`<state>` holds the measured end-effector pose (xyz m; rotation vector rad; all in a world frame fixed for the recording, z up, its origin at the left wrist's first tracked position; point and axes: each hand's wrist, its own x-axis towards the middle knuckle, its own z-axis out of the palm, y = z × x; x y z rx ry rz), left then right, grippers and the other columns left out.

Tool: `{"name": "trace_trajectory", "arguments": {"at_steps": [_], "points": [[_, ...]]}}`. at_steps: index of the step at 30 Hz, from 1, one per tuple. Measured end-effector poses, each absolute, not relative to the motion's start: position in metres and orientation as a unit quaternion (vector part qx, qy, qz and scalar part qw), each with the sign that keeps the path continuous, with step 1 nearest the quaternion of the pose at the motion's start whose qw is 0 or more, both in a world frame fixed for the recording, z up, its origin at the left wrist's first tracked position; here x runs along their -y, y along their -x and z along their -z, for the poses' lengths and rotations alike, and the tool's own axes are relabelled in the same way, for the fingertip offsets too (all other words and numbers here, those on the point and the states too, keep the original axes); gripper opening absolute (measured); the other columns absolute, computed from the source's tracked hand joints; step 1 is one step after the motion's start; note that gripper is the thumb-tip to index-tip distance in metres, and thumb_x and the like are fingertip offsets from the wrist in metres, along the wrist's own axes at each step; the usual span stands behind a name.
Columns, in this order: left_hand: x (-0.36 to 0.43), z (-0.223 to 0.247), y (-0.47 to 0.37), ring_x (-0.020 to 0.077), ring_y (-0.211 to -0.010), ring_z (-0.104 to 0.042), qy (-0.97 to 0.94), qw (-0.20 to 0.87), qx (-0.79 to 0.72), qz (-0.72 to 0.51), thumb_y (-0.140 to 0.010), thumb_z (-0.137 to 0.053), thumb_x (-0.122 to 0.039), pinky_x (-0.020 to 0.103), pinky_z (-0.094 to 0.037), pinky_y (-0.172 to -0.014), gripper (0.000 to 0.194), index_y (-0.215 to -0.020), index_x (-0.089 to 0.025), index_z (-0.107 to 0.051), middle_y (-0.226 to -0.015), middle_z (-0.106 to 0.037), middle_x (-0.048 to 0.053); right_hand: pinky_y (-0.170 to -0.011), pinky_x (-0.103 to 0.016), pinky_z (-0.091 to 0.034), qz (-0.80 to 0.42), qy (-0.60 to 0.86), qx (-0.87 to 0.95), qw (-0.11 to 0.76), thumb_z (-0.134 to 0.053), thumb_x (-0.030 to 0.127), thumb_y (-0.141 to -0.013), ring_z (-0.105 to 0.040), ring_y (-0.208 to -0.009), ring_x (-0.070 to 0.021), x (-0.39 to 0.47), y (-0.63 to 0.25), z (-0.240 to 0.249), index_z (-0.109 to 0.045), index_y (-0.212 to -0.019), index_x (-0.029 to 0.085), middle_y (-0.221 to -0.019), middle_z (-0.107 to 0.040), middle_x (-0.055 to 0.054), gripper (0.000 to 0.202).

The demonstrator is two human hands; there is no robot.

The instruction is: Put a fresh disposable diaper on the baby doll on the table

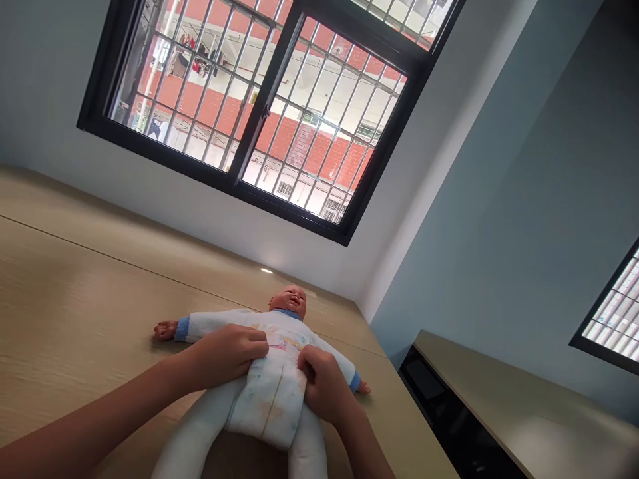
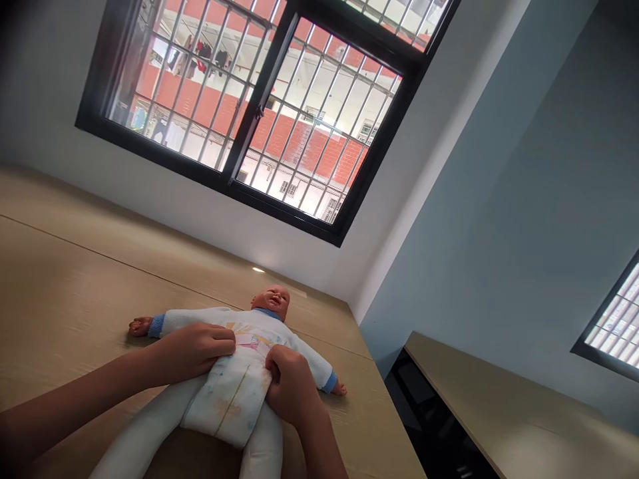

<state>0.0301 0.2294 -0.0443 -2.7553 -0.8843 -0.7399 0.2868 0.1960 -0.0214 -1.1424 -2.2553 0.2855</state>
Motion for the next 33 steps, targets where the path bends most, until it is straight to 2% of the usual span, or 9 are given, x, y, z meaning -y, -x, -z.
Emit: {"name": "trace_trajectory", "arguments": {"at_steps": [4, 7, 13, 16, 20, 22, 25, 29, 33], "points": [[-0.231, 0.044, -0.038, 0.0173, -0.064, -0.045, 0.914, 0.131, 0.296, 0.244, -0.074, -0.04, 0.003, 0.034, -0.026, -0.059, 0.025, -0.075, -0.02, -0.049, -0.078, -0.06, 0.002, -0.058, -0.029, -0.019, -0.051, 0.42, 0.85, 0.312, -0.051, 0.011, -0.072, -0.027, -0.06, -0.0117, -0.204, -0.28, 0.027, -0.029, -0.064, 0.02, -0.06, -0.035, 0.005, 0.025], [-0.227, 0.037, -0.04, 0.0175, -0.067, -0.048, 0.916, 0.091, 0.302, 0.246, -0.072, -0.04, 0.004, 0.034, -0.027, -0.059, 0.024, -0.073, -0.02, -0.046, -0.079, -0.059, 0.002, -0.058, -0.029, -0.018, -0.081, 0.435, 0.844, 0.305, -0.051, 0.011, -0.071, -0.025, -0.061, -0.0116, -0.204, -0.279, 0.024, -0.027, -0.062, 0.02, -0.059, -0.032, 0.005, 0.027], [-0.211, 0.018, -0.02, 0.0153, -0.077, -0.052, 0.88, -0.177, 0.324, 0.298, -0.077, -0.05, -0.009, 0.025, -0.037, -0.064, 0.014, -0.084, -0.021, -0.054, -0.087, -0.059, -0.001, -0.052, -0.023, -0.024, -0.378, 0.436, 0.77, 0.271, -0.061, 0.017, -0.069, -0.038, -0.058, -0.0085, -0.192, -0.299, 0.003, -0.049, -0.075, 0.02, -0.062, -0.044, 0.007, 0.014], [-0.211, 0.016, -0.011, 0.0144, -0.069, -0.05, 0.831, -0.327, 0.34, 0.295, -0.085, -0.054, -0.022, 0.024, -0.038, -0.059, 0.004, -0.088, -0.021, -0.055, -0.076, -0.058, -0.002, -0.044, -0.021, -0.021, -0.514, 0.439, 0.699, 0.235, -0.067, 0.027, -0.07, -0.05, -0.049, -0.0084, -0.189, -0.31, -0.005, -0.053, -0.09, 0.019, -0.065, -0.061, 0.004, 0.025], [-0.211, 0.014, -0.011, 0.0153, -0.067, -0.056, 0.747, -0.498, 0.361, 0.251, -0.087, -0.062, -0.046, 0.025, -0.043, -0.057, 0.034, -0.108, -0.021, -0.053, -0.076, -0.064, -0.001, -0.039, -0.02, -0.016, -0.558, 0.446, 0.649, 0.261, -0.071, 0.04, -0.073, -0.056, -0.045, -0.008, -0.187, -0.309, -0.007, -0.054, -0.096, 0.019, -0.066, -0.066, 0.003, 0.035], [-0.208, 0.013, -0.015, 0.0152, -0.066, -0.057, 0.73, -0.523, 0.37, 0.237, -0.077, -0.074, -0.047, 0.023, -0.043, -0.054, 0.05, -0.114, -0.021, -0.052, -0.075, -0.062, -0.003, -0.039, -0.019, -0.016, -0.56, 0.451, 0.642, 0.267, -0.076, 0.037, -0.069, -0.057, -0.045, -0.0088, -0.186, -0.302, -0.006, -0.055, -0.097, 0.019, -0.057, -0.06, 0.007, 0.039], [-0.206, 0.016, -0.023, 0.0118, -0.058, -0.05, 0.708, -0.526, 0.399, 0.251, -0.065, -0.08, -0.036, 0.021, -0.036, -0.047, 0.06, -0.115, -0.022, -0.05, -0.071, -0.056, -0.007, -0.04, -0.018, -0.019, -0.555, 0.471, 0.624, 0.284, -0.081, 0.028, -0.061, -0.053, -0.044, -0.0074, -0.184, -0.289, -0.003, -0.055, -0.094, 0.02, -0.055, -0.059, 0.008, 0.043], [-0.213, 0.026, -0.029, 0.0088, -0.05, -0.041, 0.697, -0.531, 0.394, 0.277, -0.062, -0.076, -0.031, 0.02, -0.029, -0.043, 0.059, -0.114, -0.023, -0.05, -0.065, -0.048, -0.01, -0.043, -0.019, -0.026, -0.537, 0.482, 0.605, 0.336, -0.082, 0.026, -0.054, -0.044, -0.042, -0.0051, -0.187, -0.28, 0.003, -0.055, -0.087, 0.02, -0.054, -0.058, 0.009, 0.044], [-0.223, 0.034, -0.026, 0.0085, -0.05, -0.041, 0.703, -0.519, 0.388, 0.292, -0.068, -0.076, -0.04, 0.02, -0.031, -0.043, 0.05, -0.109, -0.022, -0.053, -0.065, -0.049, -0.009, -0.041, -0.02, -0.022, -0.497, 0.489, 0.615, 0.368, -0.084, 0.032, -0.054, -0.037, -0.039, -0.0047, -0.199, -0.288, 0.01, -0.055, -0.08, 0.019, -0.046, -0.05, 0.011, 0.041]]}}
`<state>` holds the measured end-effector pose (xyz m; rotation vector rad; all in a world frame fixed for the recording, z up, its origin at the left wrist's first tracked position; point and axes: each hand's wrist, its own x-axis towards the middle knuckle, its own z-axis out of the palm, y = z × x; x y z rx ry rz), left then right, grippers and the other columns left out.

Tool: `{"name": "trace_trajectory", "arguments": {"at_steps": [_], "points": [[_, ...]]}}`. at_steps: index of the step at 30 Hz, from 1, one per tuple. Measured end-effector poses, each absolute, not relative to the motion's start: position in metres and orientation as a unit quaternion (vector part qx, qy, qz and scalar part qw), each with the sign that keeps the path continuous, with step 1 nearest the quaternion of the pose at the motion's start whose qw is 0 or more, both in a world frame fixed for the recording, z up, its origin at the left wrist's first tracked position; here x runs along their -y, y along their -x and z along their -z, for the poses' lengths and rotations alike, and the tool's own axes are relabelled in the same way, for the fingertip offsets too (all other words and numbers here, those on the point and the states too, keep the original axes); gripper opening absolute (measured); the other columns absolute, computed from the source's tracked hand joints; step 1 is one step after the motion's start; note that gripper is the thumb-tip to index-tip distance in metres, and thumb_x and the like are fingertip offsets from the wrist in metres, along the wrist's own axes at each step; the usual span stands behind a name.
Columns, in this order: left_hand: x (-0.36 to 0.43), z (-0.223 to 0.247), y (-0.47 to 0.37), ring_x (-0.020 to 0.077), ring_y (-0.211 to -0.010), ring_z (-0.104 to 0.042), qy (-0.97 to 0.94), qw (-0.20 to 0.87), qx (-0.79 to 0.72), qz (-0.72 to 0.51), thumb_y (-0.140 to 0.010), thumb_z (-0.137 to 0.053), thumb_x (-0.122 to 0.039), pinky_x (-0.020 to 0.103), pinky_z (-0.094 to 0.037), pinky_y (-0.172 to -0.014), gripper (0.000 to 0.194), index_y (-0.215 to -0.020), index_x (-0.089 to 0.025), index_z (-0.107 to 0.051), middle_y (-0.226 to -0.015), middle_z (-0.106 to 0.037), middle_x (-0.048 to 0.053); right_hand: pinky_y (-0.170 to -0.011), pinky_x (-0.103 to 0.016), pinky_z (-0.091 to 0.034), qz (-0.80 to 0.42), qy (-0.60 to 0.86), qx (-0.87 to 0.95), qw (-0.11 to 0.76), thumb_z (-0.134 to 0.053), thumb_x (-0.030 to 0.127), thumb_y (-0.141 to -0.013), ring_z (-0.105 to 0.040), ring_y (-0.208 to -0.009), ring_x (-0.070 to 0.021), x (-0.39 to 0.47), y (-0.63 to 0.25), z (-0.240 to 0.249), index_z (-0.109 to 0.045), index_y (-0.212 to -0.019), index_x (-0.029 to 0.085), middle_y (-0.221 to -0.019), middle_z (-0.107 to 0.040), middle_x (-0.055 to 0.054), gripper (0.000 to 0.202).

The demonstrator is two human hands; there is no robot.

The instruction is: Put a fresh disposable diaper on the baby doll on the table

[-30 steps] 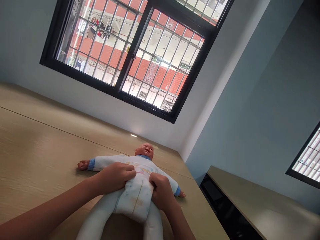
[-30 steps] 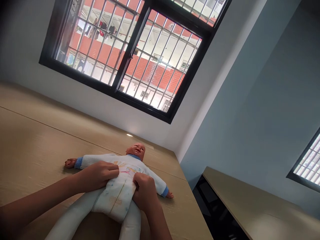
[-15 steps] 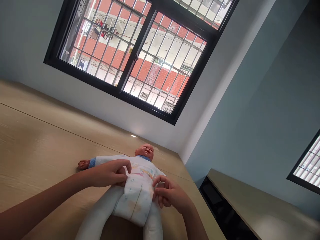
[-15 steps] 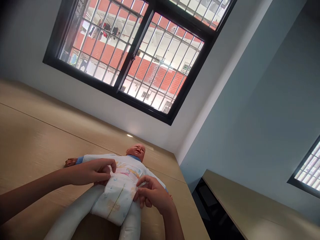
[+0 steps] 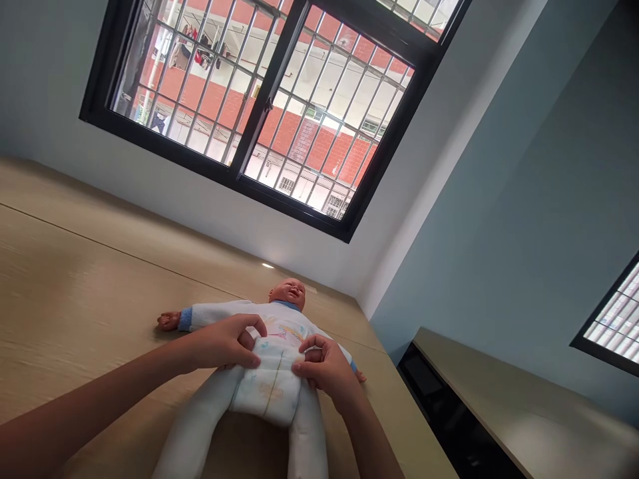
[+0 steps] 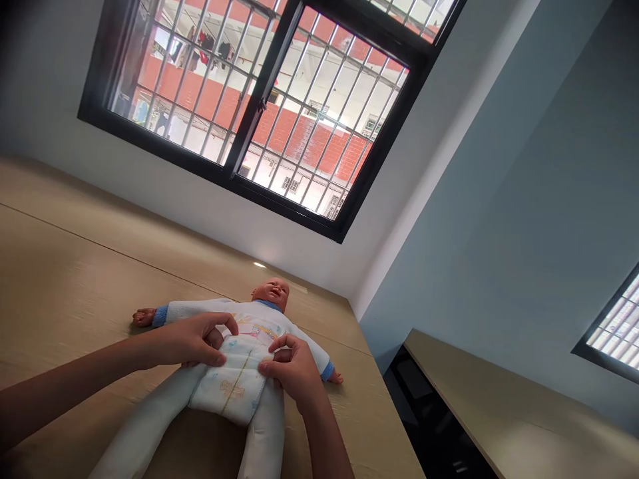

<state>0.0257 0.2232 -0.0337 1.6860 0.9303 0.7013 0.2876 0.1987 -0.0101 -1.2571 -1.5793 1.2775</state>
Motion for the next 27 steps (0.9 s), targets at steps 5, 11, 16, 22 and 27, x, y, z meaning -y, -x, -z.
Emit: {"name": "trace_trajectory", "arguments": {"at_steps": [5, 11, 16, 22, 27], "points": [[-0.215, 0.02, -0.018, 0.0056, -0.047, -0.035, -0.711, 0.505, -0.343, -0.348, -0.08, -0.072, -0.048, 0.019, -0.023, -0.041, 0.033, -0.088, -0.019, -0.059, -0.058, -0.043, -0.009, -0.038, -0.021, -0.015, -0.485, 0.467, 0.606, 0.423, -0.083, 0.049, -0.065, -0.03, -0.037, -0.003, -0.201, -0.303, 0.007, -0.054, -0.072, 0.018, -0.046, -0.048, 0.01, 0.043], [-0.201, 0.006, -0.016, 0.0205, -0.082, -0.072, -0.622, 0.711, -0.259, -0.201, -0.076, -0.076, -0.053, 0.022, -0.05, -0.053, 0.054, -0.12, -0.024, -0.06, -0.121, -0.07, 0.011, -0.05, -0.018, -0.038, -0.628, 0.386, 0.575, 0.354, -0.082, 0.048, -0.07, -0.07, -0.068, -0.0128, -0.182, -0.291, -0.004, -0.065, -0.103, 0.014, -0.101, -0.075, -0.011, 0.05], [-0.224, 0.021, -0.007, 0.0145, -0.07, -0.068, -0.588, 0.656, -0.37, -0.294, -0.075, -0.076, -0.055, 0.02, -0.05, -0.055, 0.049, -0.108, -0.021, -0.062, -0.101, -0.074, 0.008, -0.052, -0.021, -0.045, -0.493, 0.521, 0.523, 0.461, -0.083, 0.047, -0.064, -0.065, -0.058, -0.0118, -0.207, -0.301, 0.017, -0.063, -0.085, 0.014, -0.082, -0.072, -0.007, 0.044], [-0.253, 0.05, -0.016, 0.0127, -0.059, -0.053, -0.67, 0.485, -0.382, -0.412, -0.08, -0.068, -0.06, 0.024, -0.043, -0.057, 0.044, -0.084, -0.018, -0.056, -0.069, -0.059, -0.003, -0.053, -0.026, -0.043, -0.284, 0.508, 0.644, 0.497, -0.069, 0.041, -0.076, -0.052, -0.058, -0.0132, -0.225, -0.305, 0.041, -0.067, -0.079, 0.015, -0.065, -0.062, -0.001, 0.027], [-0.256, 0.057, -0.04, 0.0153, -0.062, -0.044, -0.757, 0.334, -0.423, -0.369, -0.089, -0.047, -0.066, 0.028, -0.031, -0.058, 0.051, -0.068, -0.02, -0.046, -0.064, -0.049, -0.002, -0.066, -0.028, -0.045, -0.221, 0.488, 0.719, 0.444, -0.07, 0.036, -0.079, -0.054, -0.069, -0.0152, -0.218, -0.28, 0.038, -0.075, -0.082, 0.015, -0.077, -0.068, -0.004, 0.022]]}}
